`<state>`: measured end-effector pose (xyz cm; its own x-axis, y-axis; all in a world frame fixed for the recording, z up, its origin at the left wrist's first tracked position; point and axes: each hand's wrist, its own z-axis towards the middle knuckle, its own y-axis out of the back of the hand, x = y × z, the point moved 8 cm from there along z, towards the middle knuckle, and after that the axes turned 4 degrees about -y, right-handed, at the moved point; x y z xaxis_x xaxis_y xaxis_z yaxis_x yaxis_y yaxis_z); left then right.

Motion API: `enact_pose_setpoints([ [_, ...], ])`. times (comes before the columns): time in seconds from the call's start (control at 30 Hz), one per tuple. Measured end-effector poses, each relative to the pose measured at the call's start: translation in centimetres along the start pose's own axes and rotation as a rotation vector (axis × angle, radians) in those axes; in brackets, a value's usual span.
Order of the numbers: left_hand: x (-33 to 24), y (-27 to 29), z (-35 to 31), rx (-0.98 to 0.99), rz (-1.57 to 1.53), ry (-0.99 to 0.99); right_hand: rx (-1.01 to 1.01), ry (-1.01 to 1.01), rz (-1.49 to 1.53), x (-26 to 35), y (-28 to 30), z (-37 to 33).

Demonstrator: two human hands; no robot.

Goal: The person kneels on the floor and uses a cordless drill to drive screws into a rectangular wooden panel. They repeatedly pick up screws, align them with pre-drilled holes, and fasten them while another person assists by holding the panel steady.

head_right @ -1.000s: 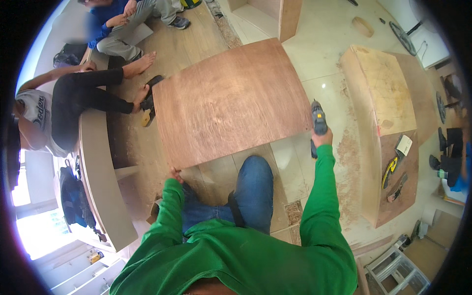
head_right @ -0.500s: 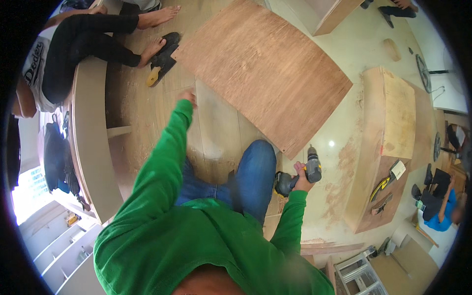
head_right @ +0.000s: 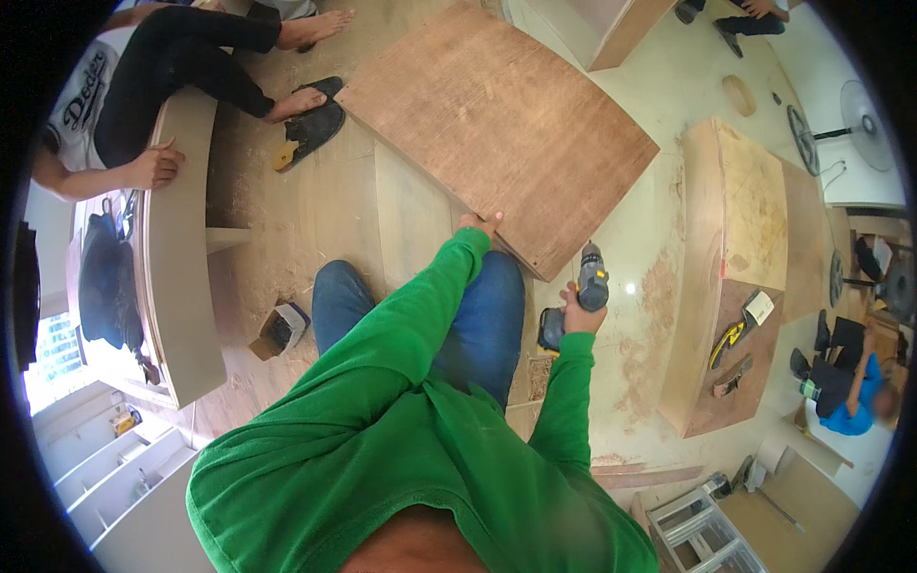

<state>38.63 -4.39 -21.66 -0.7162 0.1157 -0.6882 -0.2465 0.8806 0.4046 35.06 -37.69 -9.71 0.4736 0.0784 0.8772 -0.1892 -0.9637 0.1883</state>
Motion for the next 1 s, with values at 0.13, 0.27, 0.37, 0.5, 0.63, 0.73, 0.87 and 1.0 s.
enact_pose_setpoints([
  [0.13, 3.6, 3.3, 0.8, -0.099, 0.188, -0.030, 0.117, -0.081, 0.007, -1.1, 0.6, -5.9],
  [0.27, 9.9, 7.0, -1.8, 0.090, -0.413, 0.170, 0.195, -0.113, -0.011, -1.5, 2.0, -10.5],
  [0.37, 10.9, 10.8, -6.1, 0.135, -0.563, 0.147, 0.276, -0.086, -0.083, -1.4, 2.4, -11.9],
  [0.5, 7.4, 17.6, -11.4, 0.026, -0.381, -0.006, 0.376, -0.084, -0.103, -1.5, 1.7, -11.9],
  [0.63, 3.2, 29.1, -16.5, -0.375, 0.006, -0.220, 0.480, -0.011, -0.194, -0.1, 0.5, -11.7],
  [0.73, 6.4, 40.6, -20.6, -0.551, -0.159, -0.247, 0.520, -0.016, -0.263, 1.0, -0.4, -12.0],
  [0.87, 19.2, 51.1, -26.4, -0.644, -0.483, 0.003, 0.617, 0.005, -0.319, 2.8, -2.8, -12.2],
  [1.0, 32.7, 50.3, -30.6, -0.680, -0.634, 0.197, 0.671, -0.010, -0.413, 3.2, -5.2, -12.1],
])
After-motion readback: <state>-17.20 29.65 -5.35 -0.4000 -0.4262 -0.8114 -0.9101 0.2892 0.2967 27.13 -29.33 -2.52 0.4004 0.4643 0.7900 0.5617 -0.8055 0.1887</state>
